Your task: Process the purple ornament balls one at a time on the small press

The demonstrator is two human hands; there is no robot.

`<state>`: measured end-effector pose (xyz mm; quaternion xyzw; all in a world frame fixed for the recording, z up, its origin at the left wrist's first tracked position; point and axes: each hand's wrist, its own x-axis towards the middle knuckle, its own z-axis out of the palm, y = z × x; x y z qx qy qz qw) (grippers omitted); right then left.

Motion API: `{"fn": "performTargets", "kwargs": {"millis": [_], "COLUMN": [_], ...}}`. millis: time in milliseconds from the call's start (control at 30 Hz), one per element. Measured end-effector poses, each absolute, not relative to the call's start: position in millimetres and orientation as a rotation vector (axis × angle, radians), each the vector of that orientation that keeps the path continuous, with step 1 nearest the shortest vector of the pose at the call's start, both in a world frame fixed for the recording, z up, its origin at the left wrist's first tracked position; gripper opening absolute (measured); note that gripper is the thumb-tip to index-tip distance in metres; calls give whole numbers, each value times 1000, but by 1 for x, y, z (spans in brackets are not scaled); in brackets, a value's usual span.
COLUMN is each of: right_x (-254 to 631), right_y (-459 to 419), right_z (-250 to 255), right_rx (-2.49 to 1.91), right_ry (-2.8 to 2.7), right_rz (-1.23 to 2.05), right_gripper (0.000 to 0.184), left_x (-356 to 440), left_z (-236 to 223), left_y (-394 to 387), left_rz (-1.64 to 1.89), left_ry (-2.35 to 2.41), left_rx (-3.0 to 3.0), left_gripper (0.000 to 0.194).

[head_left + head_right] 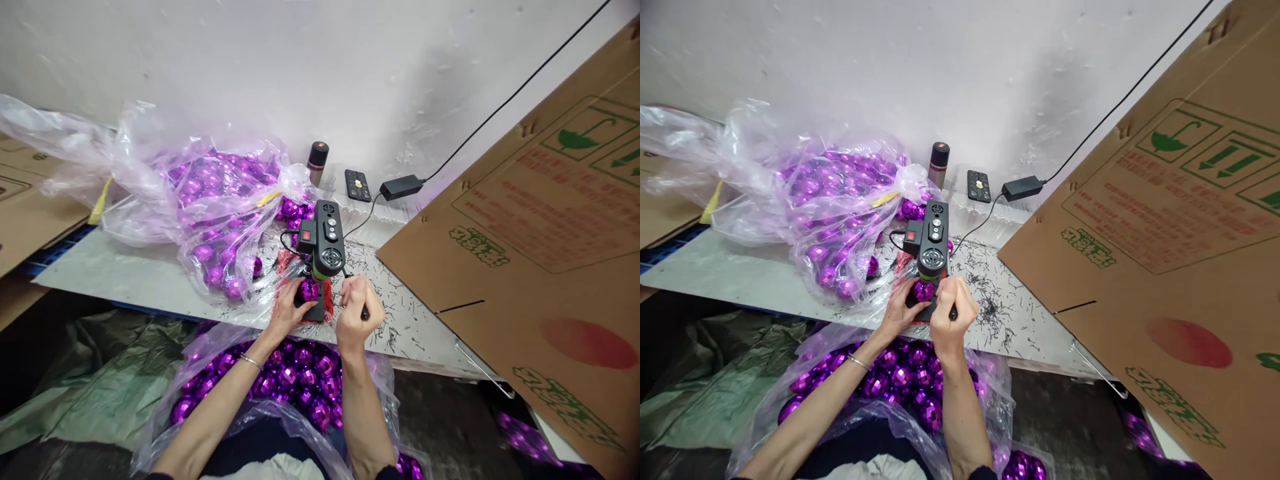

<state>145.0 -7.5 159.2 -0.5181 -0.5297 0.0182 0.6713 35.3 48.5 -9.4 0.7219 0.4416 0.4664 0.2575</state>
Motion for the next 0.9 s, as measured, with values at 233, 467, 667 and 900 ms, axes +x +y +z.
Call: {"fn": "performTargets", "kwargs": {"millis": [233, 467, 667, 900], "right_x": [144, 143, 144, 145], "right_y": [-9, -10, -11, -12], "right_z": [161, 151, 146, 143], "right_rx": [-1145, -1065, -1092, -1100], "right_ry": [-1211, -1214, -1216, -1231], "right_rz": [77, 66, 38, 27], "right_gripper": [41, 41, 40, 38], "left_x": [29, -28, -48, -48], "left_z": [-3, -12, -31, 37], "left_y": [37, -35, -72, -6], "left_rz": [1323, 1095, 611, 1083], "left_ry": [1205, 1058, 1010, 1000], "left_rx": [1951, 2303, 2546, 2497], "left_gripper": [59, 69, 75, 31]}}
